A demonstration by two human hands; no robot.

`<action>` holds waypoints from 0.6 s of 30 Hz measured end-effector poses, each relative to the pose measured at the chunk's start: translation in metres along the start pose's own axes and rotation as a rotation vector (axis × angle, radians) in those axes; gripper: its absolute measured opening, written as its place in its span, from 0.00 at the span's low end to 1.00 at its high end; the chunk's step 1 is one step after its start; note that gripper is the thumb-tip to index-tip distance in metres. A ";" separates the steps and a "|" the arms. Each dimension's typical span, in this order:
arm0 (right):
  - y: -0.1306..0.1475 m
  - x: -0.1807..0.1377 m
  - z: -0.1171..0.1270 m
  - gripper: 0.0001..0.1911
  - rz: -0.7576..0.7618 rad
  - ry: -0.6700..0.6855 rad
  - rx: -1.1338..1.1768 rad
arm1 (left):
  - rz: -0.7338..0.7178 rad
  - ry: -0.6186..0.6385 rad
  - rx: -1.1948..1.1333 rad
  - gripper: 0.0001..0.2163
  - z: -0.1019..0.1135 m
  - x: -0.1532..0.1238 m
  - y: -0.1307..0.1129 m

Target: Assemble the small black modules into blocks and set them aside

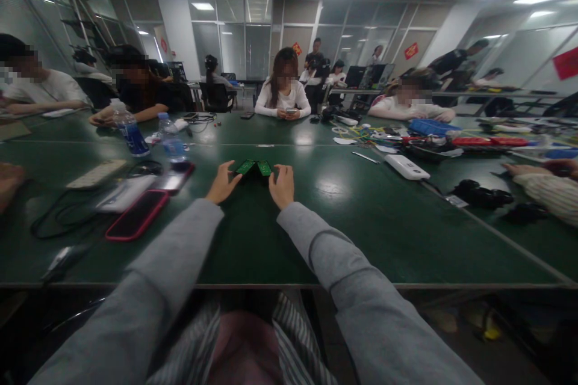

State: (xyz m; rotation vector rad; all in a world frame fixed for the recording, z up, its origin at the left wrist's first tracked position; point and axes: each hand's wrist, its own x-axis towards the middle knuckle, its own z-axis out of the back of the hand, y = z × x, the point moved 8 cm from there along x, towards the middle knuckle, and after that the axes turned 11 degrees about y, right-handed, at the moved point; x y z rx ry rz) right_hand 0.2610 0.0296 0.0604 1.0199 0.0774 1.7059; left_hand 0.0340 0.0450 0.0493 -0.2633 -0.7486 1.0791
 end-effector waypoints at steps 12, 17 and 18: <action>-0.011 0.011 -0.048 0.34 -0.058 0.247 0.079 | 0.209 0.146 0.059 0.27 -0.026 0.011 -0.013; -0.009 0.018 -0.058 0.31 -0.119 0.202 0.113 | 0.356 0.055 0.119 0.28 -0.043 0.010 -0.041; -0.008 0.018 -0.060 0.28 -0.118 0.207 0.134 | 0.347 0.063 0.127 0.29 -0.046 0.010 -0.046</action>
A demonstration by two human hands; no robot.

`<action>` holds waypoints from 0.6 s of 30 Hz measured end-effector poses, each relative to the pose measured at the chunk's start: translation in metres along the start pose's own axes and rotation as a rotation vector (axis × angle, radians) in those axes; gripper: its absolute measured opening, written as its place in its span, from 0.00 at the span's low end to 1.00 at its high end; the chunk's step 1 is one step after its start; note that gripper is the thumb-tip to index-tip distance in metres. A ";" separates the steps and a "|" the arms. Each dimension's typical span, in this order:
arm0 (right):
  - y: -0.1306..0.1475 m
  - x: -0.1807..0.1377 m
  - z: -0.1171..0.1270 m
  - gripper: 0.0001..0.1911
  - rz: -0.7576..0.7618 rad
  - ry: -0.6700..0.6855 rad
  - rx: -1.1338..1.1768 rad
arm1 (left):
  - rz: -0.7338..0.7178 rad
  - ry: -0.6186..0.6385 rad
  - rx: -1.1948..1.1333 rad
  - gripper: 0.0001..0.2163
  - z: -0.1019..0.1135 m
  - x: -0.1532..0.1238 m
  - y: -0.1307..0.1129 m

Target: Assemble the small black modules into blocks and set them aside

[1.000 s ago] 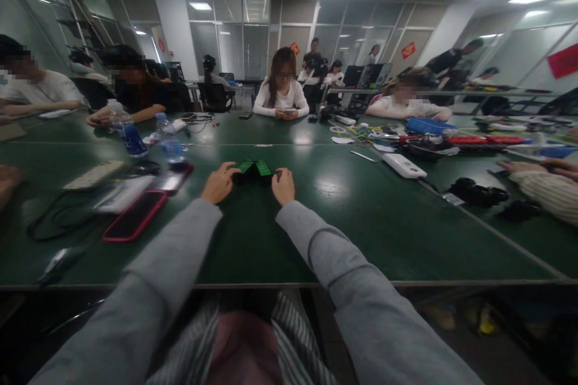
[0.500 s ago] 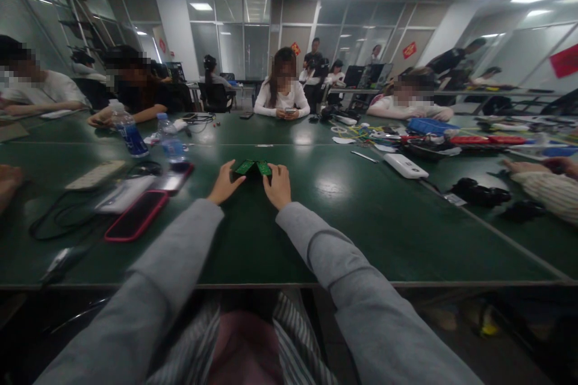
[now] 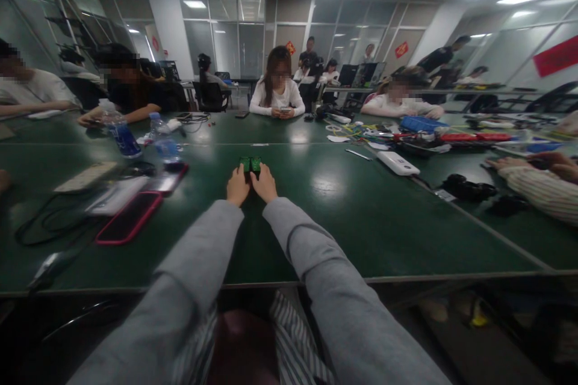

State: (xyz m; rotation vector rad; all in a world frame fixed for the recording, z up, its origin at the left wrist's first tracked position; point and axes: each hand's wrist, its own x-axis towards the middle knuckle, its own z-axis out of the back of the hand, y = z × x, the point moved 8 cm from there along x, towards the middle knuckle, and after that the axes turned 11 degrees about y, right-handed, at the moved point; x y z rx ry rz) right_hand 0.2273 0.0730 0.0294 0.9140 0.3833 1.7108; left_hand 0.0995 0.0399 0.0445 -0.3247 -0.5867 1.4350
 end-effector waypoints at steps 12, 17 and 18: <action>-0.020 0.005 0.002 0.23 -0.072 0.026 0.273 | -0.082 0.055 -0.007 0.36 -0.010 0.005 0.001; -0.024 0.008 -0.002 0.25 -0.087 0.035 0.303 | -0.064 0.024 0.027 0.35 -0.006 0.002 0.000; -0.023 0.008 -0.003 0.25 -0.077 0.049 0.292 | -0.051 0.010 0.044 0.35 -0.004 0.001 0.000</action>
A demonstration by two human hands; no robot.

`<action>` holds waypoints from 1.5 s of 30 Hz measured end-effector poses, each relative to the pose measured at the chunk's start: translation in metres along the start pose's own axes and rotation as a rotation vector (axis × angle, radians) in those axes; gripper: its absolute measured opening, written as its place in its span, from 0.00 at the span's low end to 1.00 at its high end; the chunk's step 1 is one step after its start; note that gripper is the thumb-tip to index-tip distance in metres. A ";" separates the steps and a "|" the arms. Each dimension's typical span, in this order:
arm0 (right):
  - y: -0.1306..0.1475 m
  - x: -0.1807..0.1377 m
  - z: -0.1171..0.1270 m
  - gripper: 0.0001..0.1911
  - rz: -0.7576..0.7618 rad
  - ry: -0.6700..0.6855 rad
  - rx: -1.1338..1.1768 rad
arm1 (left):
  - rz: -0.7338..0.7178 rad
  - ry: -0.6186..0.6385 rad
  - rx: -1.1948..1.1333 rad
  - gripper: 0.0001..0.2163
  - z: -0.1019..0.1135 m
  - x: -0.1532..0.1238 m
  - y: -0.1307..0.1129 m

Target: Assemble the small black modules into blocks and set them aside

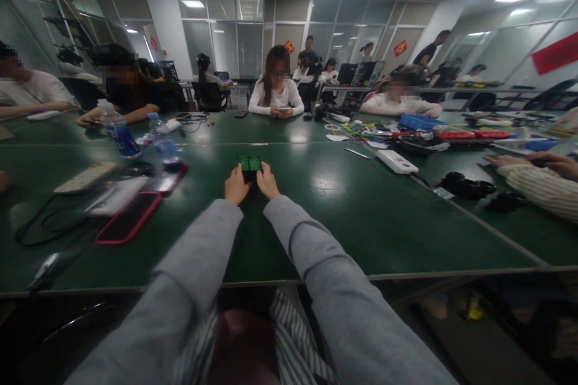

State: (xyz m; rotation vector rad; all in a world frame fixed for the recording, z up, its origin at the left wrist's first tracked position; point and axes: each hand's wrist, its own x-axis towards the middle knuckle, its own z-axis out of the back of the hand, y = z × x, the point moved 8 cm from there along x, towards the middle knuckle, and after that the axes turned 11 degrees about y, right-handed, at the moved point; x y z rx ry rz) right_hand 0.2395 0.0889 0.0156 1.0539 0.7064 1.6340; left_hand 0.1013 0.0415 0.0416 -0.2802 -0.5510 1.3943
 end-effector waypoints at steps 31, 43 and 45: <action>0.014 -0.010 0.006 0.30 -0.034 -0.019 -0.213 | -0.150 -0.056 0.122 0.22 0.015 -0.001 -0.010; 0.017 -0.021 0.019 0.32 -0.192 -0.085 -0.294 | 0.099 -0.104 -0.152 0.22 0.031 0.000 0.017; 0.016 -0.023 0.023 0.32 -0.219 -0.110 -0.310 | 0.128 -0.135 -0.233 0.21 0.032 0.001 0.025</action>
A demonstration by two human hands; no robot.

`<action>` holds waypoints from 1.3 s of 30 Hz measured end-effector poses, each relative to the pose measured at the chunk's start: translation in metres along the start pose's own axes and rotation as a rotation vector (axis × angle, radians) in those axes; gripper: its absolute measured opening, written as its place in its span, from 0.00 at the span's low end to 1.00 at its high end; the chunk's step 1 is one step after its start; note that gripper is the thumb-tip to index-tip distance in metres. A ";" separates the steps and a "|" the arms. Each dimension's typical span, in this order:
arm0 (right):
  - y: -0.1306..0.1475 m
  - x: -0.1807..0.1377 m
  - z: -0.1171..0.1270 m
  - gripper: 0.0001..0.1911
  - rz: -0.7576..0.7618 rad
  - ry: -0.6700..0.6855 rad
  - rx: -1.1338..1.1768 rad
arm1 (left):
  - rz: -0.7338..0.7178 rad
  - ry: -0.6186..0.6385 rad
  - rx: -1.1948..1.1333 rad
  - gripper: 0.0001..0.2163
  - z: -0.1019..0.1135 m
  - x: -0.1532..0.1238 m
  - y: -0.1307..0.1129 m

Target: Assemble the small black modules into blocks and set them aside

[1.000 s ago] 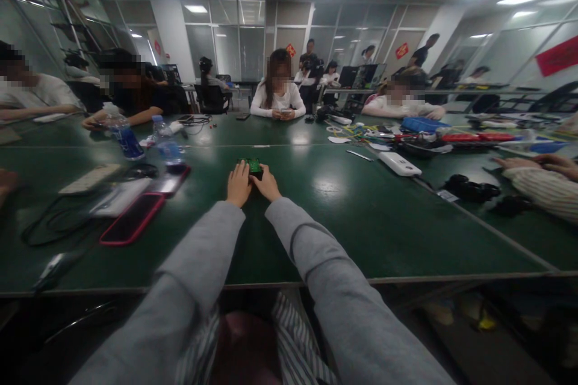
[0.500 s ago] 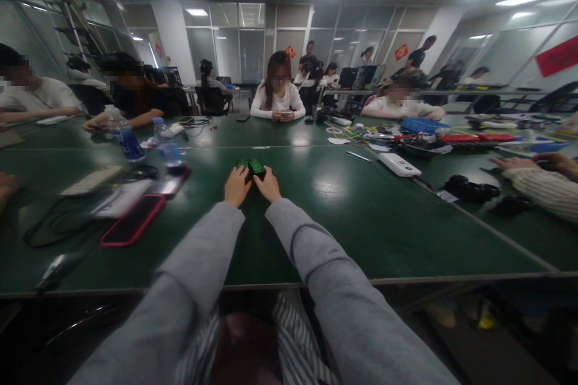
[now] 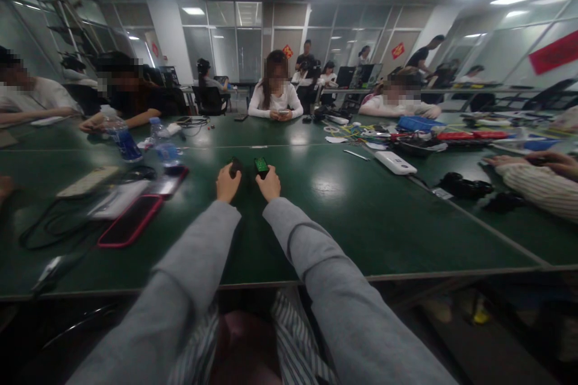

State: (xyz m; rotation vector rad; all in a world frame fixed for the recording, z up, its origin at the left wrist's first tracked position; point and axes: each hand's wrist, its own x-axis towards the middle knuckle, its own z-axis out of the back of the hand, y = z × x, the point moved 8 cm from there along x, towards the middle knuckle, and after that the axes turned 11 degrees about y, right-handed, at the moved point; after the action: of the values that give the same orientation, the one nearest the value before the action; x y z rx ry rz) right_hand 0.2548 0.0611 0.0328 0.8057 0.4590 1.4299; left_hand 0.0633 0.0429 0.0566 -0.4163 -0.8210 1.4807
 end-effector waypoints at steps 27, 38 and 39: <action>0.035 -0.017 -0.008 0.29 0.379 -0.044 -0.507 | 0.029 0.079 0.056 0.38 -0.012 0.005 0.014; 0.031 -0.014 -0.018 0.30 0.404 0.017 -0.461 | 0.102 0.106 -0.105 0.39 -0.007 0.001 0.015; 0.031 -0.014 -0.017 0.30 0.398 0.009 -0.448 | 0.101 0.095 -0.145 0.38 -0.005 0.000 0.015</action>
State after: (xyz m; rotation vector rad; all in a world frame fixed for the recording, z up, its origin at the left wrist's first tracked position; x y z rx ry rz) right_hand 0.2197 0.0499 0.0409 0.5411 -0.0291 1.8178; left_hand 0.0567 0.0452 0.0426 -0.6400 -0.8441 1.4870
